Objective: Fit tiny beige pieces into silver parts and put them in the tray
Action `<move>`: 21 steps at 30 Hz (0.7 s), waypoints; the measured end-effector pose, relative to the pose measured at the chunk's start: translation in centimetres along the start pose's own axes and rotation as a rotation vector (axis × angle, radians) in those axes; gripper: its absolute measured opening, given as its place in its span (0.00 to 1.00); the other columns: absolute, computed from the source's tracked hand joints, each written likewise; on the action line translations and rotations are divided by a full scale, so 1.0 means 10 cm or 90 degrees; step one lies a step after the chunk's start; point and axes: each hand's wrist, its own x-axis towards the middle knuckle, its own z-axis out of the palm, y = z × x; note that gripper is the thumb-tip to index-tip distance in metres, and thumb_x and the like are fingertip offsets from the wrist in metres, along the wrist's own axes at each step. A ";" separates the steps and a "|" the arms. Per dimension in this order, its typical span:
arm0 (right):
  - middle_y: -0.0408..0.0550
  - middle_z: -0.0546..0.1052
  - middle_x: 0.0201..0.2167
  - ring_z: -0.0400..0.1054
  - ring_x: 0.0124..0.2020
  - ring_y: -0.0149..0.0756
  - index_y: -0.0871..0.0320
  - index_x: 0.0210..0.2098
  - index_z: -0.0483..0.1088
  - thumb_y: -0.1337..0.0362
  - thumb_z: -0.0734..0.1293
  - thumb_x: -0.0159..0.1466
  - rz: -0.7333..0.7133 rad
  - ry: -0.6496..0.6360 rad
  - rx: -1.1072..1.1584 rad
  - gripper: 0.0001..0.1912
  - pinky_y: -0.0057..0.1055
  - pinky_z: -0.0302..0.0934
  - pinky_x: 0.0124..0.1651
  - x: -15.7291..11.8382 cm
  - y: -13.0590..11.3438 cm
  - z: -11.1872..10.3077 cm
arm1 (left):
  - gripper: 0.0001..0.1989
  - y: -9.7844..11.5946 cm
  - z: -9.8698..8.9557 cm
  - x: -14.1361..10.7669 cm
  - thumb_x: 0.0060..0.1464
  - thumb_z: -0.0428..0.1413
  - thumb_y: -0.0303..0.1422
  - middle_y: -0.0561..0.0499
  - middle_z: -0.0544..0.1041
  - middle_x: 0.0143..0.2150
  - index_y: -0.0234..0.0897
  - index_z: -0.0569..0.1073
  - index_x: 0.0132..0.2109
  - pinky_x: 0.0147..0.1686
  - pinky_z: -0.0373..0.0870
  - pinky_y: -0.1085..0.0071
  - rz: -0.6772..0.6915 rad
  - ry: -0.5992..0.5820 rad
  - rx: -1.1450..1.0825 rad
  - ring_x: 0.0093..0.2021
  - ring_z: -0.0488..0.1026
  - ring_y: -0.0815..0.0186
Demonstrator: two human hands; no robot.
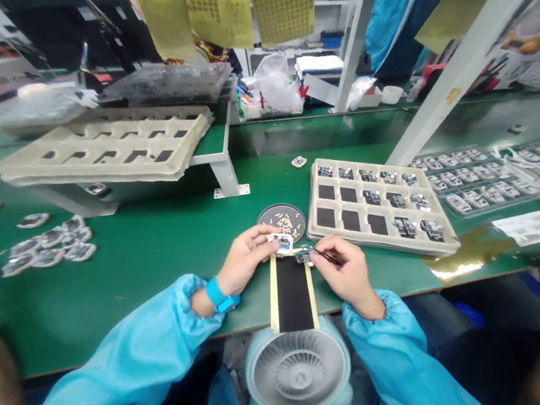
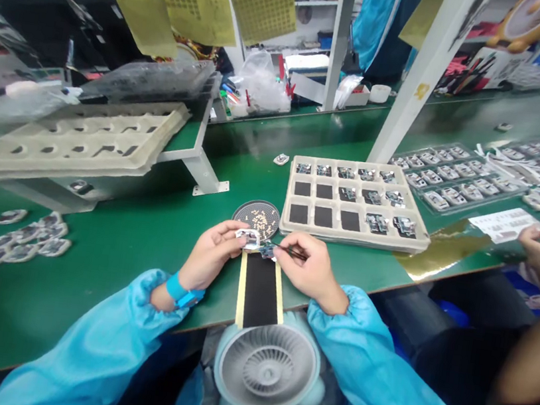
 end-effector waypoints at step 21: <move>0.42 0.74 0.19 0.65 0.20 0.29 0.58 0.24 0.74 0.51 0.75 0.59 0.153 -0.020 0.093 0.17 0.27 0.60 0.25 0.13 -0.16 0.26 | 0.24 -0.02 0.06 -0.07 0.50 0.68 0.29 0.41 0.82 0.52 0.35 0.76 0.55 0.53 0.76 0.66 0.076 -0.021 0.088 0.51 0.80 0.59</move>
